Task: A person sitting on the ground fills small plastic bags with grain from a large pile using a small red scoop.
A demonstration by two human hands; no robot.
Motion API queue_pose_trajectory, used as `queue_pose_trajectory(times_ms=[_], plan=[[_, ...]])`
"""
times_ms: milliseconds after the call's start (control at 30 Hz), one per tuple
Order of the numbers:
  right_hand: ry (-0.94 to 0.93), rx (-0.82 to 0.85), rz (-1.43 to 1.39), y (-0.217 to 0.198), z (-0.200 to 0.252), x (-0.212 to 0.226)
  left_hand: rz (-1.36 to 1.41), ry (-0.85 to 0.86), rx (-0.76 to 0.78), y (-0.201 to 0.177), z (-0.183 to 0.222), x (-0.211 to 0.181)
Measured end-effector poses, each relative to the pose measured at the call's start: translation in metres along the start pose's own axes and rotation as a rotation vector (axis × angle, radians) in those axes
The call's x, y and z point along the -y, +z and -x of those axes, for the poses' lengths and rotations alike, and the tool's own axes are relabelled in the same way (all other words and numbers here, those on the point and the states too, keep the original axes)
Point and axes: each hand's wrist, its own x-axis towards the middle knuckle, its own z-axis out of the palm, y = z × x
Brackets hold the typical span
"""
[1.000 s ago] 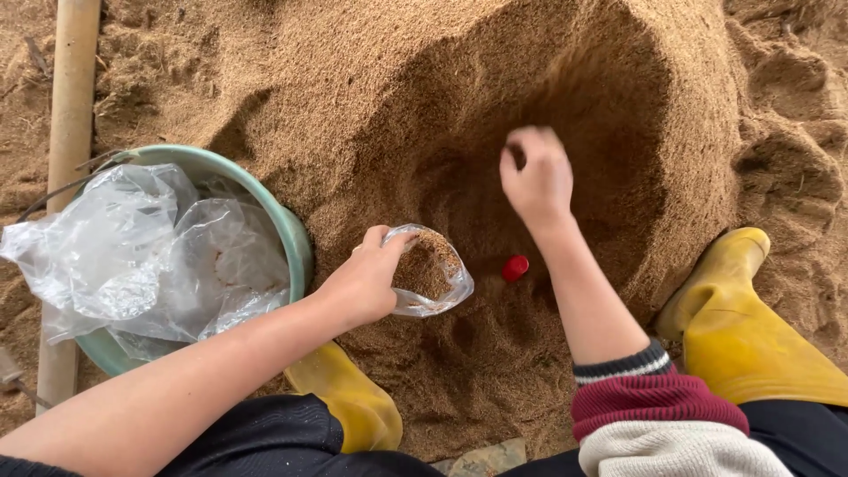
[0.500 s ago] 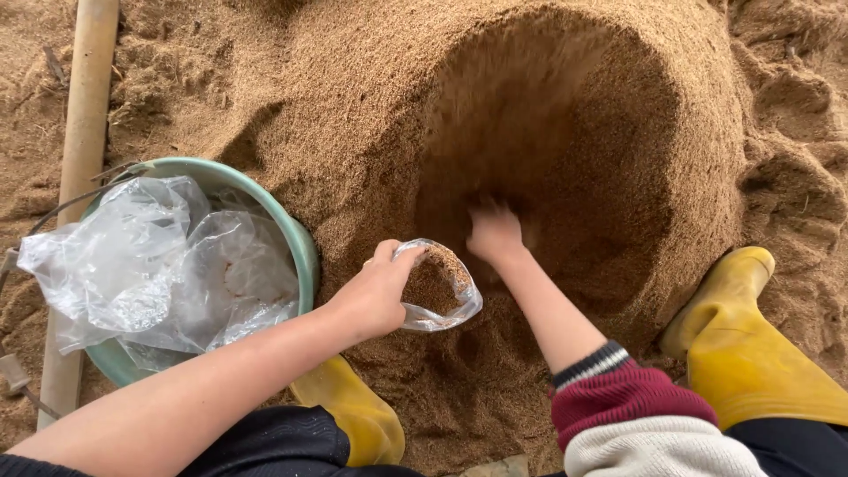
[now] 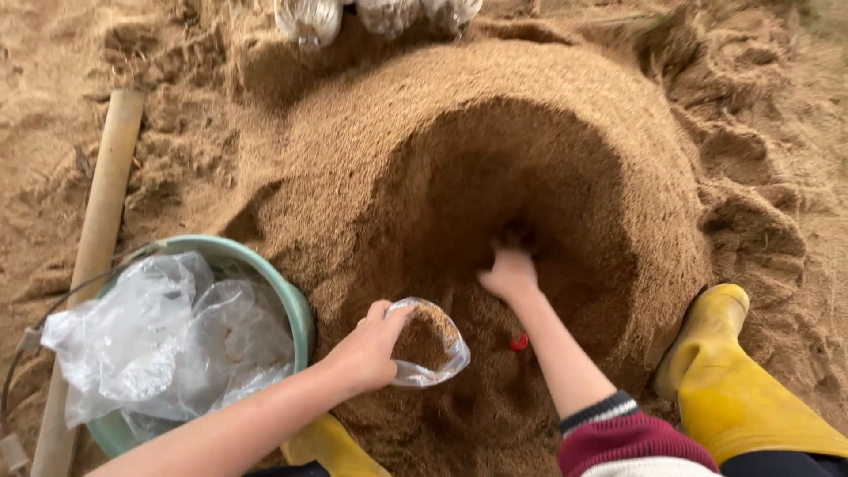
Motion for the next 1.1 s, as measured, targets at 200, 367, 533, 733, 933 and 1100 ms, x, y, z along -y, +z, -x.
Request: queue_pose_trajectory(times_ms=[200,367,533,733,933,1100], plan=[[0.011,-0.224,-0.314,-0.040,0.028,0.041,-0.019,-0.028,0.032,-0.003,-0.001,-0.008],[0.108,-0.252,-0.246,-0.107,-0.027,0.052,-0.028,-0.031,0.054,-0.011,-0.002,-0.013],[-0.040,-0.014,-0.036,-0.062,-0.032,0.041,-0.040,-0.031,0.061,-0.009,-0.004,-0.012],[0.009,0.375,-0.159,-0.031,0.024,0.032,-0.053,-0.008,0.034,-0.004,-0.002,-0.007],[0.044,-0.640,-0.127,-0.090,0.030,0.012,-0.063,0.004,0.030,-0.004,-0.001,-0.007],[0.438,0.003,-0.135,-0.116,0.019,0.010,-0.056,-0.023,0.050,-0.001,-0.010,-0.004]])
